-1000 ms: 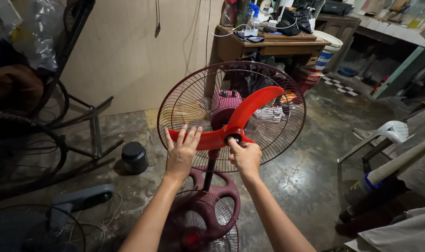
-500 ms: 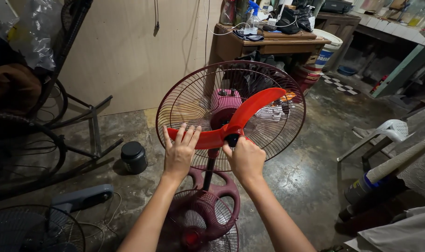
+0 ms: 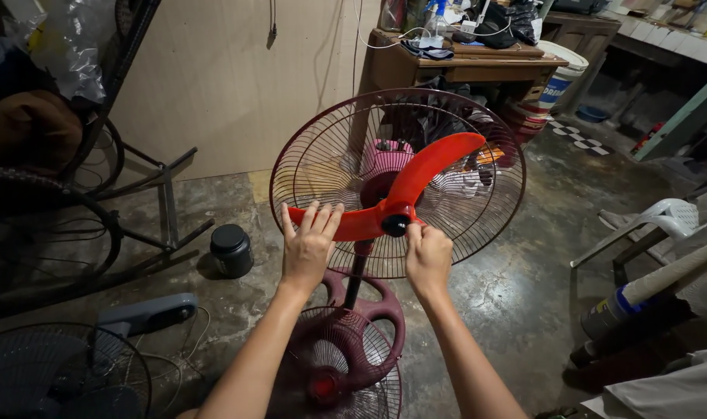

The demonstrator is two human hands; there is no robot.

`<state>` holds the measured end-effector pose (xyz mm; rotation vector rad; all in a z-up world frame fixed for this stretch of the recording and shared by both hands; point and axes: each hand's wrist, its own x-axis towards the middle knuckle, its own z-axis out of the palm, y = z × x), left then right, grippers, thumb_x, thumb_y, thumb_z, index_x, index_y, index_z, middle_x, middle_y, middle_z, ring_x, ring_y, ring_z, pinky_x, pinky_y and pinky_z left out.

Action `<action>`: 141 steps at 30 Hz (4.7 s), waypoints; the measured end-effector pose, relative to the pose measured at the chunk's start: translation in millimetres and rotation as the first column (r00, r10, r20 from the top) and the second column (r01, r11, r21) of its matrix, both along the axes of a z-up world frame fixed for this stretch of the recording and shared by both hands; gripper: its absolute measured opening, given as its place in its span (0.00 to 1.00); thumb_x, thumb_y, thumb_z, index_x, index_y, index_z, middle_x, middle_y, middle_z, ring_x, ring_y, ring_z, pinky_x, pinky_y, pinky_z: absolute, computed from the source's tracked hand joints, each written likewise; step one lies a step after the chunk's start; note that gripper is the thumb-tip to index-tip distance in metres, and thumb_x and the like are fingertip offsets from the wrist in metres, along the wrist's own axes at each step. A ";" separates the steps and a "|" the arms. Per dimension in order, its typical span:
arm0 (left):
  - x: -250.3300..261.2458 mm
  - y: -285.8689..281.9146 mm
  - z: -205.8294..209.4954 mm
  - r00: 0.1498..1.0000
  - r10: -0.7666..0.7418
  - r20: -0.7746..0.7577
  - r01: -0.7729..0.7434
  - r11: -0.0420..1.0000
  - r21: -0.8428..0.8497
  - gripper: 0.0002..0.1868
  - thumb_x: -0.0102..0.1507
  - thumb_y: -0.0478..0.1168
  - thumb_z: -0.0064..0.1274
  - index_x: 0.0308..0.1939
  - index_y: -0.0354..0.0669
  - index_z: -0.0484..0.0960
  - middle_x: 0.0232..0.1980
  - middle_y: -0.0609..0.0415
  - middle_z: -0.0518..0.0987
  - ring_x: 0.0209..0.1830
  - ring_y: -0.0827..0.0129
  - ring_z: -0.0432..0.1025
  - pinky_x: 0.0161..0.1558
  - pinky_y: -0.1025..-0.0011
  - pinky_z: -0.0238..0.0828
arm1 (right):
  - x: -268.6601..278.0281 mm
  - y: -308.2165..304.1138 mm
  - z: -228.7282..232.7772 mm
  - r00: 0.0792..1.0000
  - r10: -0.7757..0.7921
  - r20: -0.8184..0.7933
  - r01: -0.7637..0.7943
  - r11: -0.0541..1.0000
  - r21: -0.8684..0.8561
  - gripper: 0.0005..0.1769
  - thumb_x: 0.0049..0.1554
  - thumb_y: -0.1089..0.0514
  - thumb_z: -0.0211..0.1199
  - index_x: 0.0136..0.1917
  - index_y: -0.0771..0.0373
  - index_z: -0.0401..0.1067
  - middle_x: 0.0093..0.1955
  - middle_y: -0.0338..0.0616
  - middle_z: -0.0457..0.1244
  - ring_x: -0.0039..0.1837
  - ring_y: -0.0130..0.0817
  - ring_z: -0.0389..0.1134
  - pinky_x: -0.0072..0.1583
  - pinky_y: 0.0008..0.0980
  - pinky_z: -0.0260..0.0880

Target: The person assembles a standing electric fan by hand. They attach the red fan blades to the motor hub, secure the blades with a black nut, then fit and lock the front wire cage onto the fan head.

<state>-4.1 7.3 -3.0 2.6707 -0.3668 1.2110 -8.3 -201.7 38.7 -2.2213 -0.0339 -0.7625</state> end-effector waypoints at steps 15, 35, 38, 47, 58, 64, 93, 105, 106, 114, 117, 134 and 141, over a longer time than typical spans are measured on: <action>3.6 -4.6 2.7 1.000 -0.006 0.019 0.005 1.000 0.031 0.41 0.53 0.39 0.66 0.71 0.50 0.72 0.64 0.55 0.76 0.70 0.59 0.65 0.74 0.33 0.39 | -5.9 10.3 6.3 0.985 -0.170 0.006 0.154 0.877 -0.455 0.28 0.60 0.37 0.59 0.44 0.67 0.71 0.35 0.53 0.68 0.38 0.55 0.71 0.42 0.53 0.69; -0.2 -10.5 0.2 0.997 0.003 0.072 -0.007 0.999 0.046 0.38 0.55 0.41 0.65 0.70 0.47 0.73 0.61 0.56 0.76 0.66 0.62 0.67 0.70 0.32 0.45 | 3.4 24.0 -12.8 0.989 -0.146 -0.028 0.147 0.988 0.053 0.32 0.65 0.37 0.51 0.43 0.69 0.74 0.32 0.55 0.66 0.38 0.53 0.68 0.44 0.52 0.64; -3.3 -15.9 -2.0 0.992 0.019 0.127 -0.025 0.999 0.045 0.37 0.55 0.41 0.65 0.70 0.47 0.73 0.60 0.56 0.76 0.65 0.62 0.67 0.69 0.32 0.47 | 14.0 28.0 -21.8 0.975 -0.193 -0.113 0.216 0.945 0.247 0.36 0.66 0.34 0.47 0.40 0.70 0.73 0.31 0.55 0.65 0.37 0.50 0.67 0.44 0.51 0.63; -12.3 -46.9 -10.0 0.985 0.082 0.153 -0.094 0.993 0.076 0.28 0.61 0.38 0.54 0.67 0.44 0.76 0.57 0.58 0.78 0.62 0.68 0.70 0.65 0.41 0.52 | 41.0 33.8 -26.3 0.935 -0.341 -0.093 0.343 0.810 0.476 0.35 0.66 0.34 0.45 0.39 0.68 0.71 0.35 0.53 0.67 0.39 0.48 0.67 0.45 0.49 0.63; -6.5 -36.3 -4.4 0.996 -0.044 0.083 0.039 0.998 0.056 0.34 0.57 0.39 0.60 0.69 0.42 0.74 0.58 0.54 0.79 0.65 0.62 0.71 0.72 0.37 0.43 | 30.9 20.6 -40.8 0.928 -0.282 0.242 0.244 0.954 0.176 0.25 0.66 0.37 0.51 0.50 0.63 0.65 0.42 0.47 0.65 0.42 0.48 0.69 0.44 0.46 0.66; 2.6 -19.6 -1.5 0.993 -0.113 -0.018 0.114 0.993 0.038 0.41 0.51 0.43 0.67 0.68 0.44 0.74 0.60 0.54 0.79 0.66 0.61 0.69 0.72 0.31 0.38 | 40.5 2.7 -51.1 0.867 -0.142 0.478 0.240 0.959 -0.150 0.20 0.67 0.43 0.55 0.50 0.64 0.66 0.47 0.49 0.62 0.47 0.50 0.67 0.46 0.46 0.66; 0.7 -18.1 6.4 0.997 -0.057 -0.044 0.060 0.996 0.068 0.45 0.52 0.41 0.66 0.74 0.49 0.67 0.61 0.52 0.75 0.67 0.58 0.66 0.73 0.35 0.42 | -2.2 2.0 -6.0 0.966 0.035 0.255 -0.080 0.982 0.169 0.13 0.53 0.56 0.71 0.44 0.64 0.71 0.35 0.42 0.68 0.35 0.33 0.70 0.41 0.35 0.70; -4.3 -7.2 9.9 0.999 -0.028 -0.018 0.030 0.996 0.085 0.45 0.54 0.42 0.66 0.74 0.51 0.65 0.62 0.55 0.75 0.67 0.60 0.66 0.72 0.32 0.43 | -24.3 10.3 22.7 0.933 0.077 0.351 -0.062 0.997 -0.053 0.18 0.49 0.53 0.68 0.47 0.66 0.69 0.40 0.48 0.65 0.36 0.41 0.69 0.40 0.39 0.69; -4.0 -6.2 10.6 1.000 -0.018 -0.014 0.019 0.996 0.090 0.45 0.53 0.42 0.66 0.74 0.51 0.65 0.62 0.55 0.75 0.68 0.60 0.65 0.71 0.31 0.43 | -23.6 11.3 22.6 0.961 0.044 0.272 -0.050 0.999 0.017 0.17 0.51 0.52 0.69 0.45 0.66 0.69 0.37 0.46 0.66 0.36 0.39 0.69 0.40 0.38 0.70; -4.7 -2.5 3.6 1.000 0.000 -0.016 0.001 0.998 0.064 0.44 0.52 0.42 0.65 0.73 0.54 0.66 0.67 0.56 0.74 0.71 0.60 0.63 0.71 0.30 0.41 | -30.1 8.1 19.1 0.993 -0.020 0.120 0.023 0.999 -0.025 0.16 0.64 0.50 0.66 0.45 0.65 0.70 0.35 0.49 0.67 0.39 0.46 0.67 0.42 0.44 0.64; 3.1 -6.0 5.4 1.000 0.010 -0.027 -0.008 0.998 0.069 0.44 0.53 0.42 0.66 0.73 0.53 0.66 0.67 0.55 0.73 0.72 0.60 0.62 0.71 0.29 0.42 | -26.0 6.3 24.0 0.980 0.134 0.149 -0.151 0.982 0.111 0.22 0.47 0.54 0.66 0.51 0.67 0.66 0.37 0.49 0.66 0.33 0.44 0.70 0.37 0.41 0.69; -2.5 -8.1 -11.7 0.999 0.026 -0.022 -0.025 0.997 0.068 0.43 0.56 0.45 0.65 0.75 0.54 0.68 0.69 0.54 0.73 0.74 0.60 0.62 0.72 0.30 0.46 | -18.4 0.4 28.2 0.999 -0.012 -0.046 0.014 0.999 0.044 0.23 0.49 0.46 0.69 0.40 0.69 0.69 0.34 0.54 0.68 0.37 0.47 0.72 0.43 0.44 0.71; -4.3 -11.0 -16.2 0.998 0.044 -0.040 -0.041 0.997 0.067 0.44 0.55 0.47 0.66 0.76 0.56 0.69 0.70 0.57 0.73 0.75 0.62 0.62 0.73 0.31 0.46 | -18.5 -6.6 14.6 0.996 -0.061 -0.065 0.066 0.994 0.084 0.23 0.69 0.42 0.61 0.44 0.63 0.77 0.37 0.54 0.68 0.43 0.52 0.70 0.47 0.47 0.66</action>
